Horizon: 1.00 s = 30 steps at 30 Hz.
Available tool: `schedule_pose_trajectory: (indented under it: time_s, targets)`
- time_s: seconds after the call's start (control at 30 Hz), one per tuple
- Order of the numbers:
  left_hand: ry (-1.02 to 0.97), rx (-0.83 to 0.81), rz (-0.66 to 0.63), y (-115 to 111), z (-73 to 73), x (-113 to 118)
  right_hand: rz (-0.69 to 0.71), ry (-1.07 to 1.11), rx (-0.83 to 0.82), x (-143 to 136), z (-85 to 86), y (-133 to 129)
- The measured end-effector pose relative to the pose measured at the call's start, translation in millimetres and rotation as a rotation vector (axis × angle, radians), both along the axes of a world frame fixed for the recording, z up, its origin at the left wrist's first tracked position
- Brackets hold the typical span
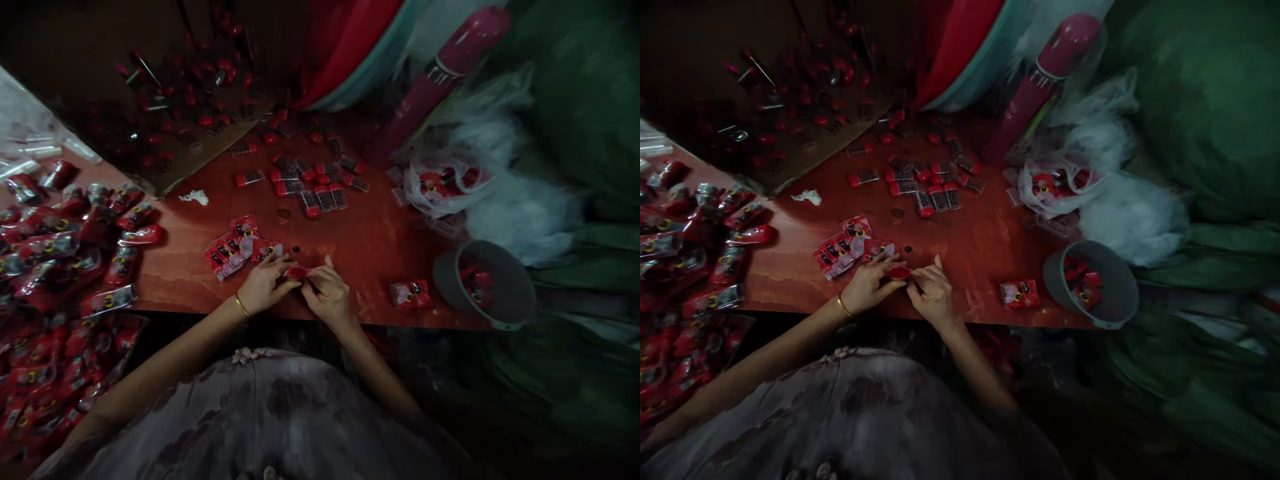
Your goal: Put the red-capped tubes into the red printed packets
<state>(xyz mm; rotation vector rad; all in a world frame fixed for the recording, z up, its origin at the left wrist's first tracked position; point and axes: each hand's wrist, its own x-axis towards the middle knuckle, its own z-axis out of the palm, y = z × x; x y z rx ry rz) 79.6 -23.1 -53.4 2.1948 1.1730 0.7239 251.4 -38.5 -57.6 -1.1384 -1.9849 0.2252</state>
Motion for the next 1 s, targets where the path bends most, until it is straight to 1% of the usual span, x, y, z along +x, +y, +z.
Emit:
schedule_pose_trajectory:
  time_s: [0.1, 0.27, 0.4, 0.5, 0.6, 0.67, 0.73, 0.77, 0.8, 0.83, 0.9, 0.93, 0.97, 1.0]
  targets:
    - [0.041, 0.020, 0.037, -3.1, -6.5, -1.2, 0.016, -0.056, 0.057, -0.6, -2.6, -0.6]
    - [0.116, 0.011, 0.014, -5.0, -11.9, -0.4, 0.003, -0.182, 0.065, -1.1, -10.6, -3.5]
    - [0.111, -0.022, 0.024, -3.2, -12.0, 3.9, -0.064, -0.179, 0.065, 0.2, -11.0, -3.2]
    - [0.084, -0.048, 0.050, -7.5, -10.9, 7.6, -0.058, -0.138, 0.040, 3.4, -8.8, -4.1]
    - [-0.021, -0.067, 0.055, -15.5, -5.7, 8.7, -0.070, -0.086, 0.045, 8.9, -10.8, -4.7]
    - [-0.173, -0.094, 0.083, -18.2, 1.1, 4.3, -0.084, -0.052, 0.064, 12.5, -15.9, -1.9]
    - [-0.356, -0.180, 0.144, -19.3, 10.5, -8.2, -0.085, -0.025, 0.069, 14.4, -22.3, 2.8]
    - [-0.443, -0.231, 0.208, -20.1, 16.0, -18.4, -0.084, -0.020, 0.076, 14.5, -25.1, 4.9]
    - [-0.519, -0.279, 0.298, -21.4, 21.7, -31.6, -0.081, -0.019, 0.081, 14.1, -27.2, 6.5]
    - [-0.577, -0.310, 0.424, -23.3, 27.7, -47.7, -0.078, -0.023, 0.086, 13.4, -28.6, 7.6]
    - [-0.620, -0.305, 0.751, -27.9, 40.2, -87.1, -0.073, -0.041, 0.091, 11.2, -29.1, 8.2]
    - [-0.608, -0.259, 0.918, -29.8, 46.8, -109.3, -0.073, -0.050, 0.089, 9.9, -28.5, 8.2]
    - [-0.559, -0.180, 1.078, -31.2, 53.3, -132.1, -0.078, -0.058, 0.082, 8.6, -27.6, 8.2]
    - [-0.472, -0.091, 1.199, -31.8, 59.7, -154.6, -0.086, -0.065, 0.070, 7.4, -26.5, 8.4]
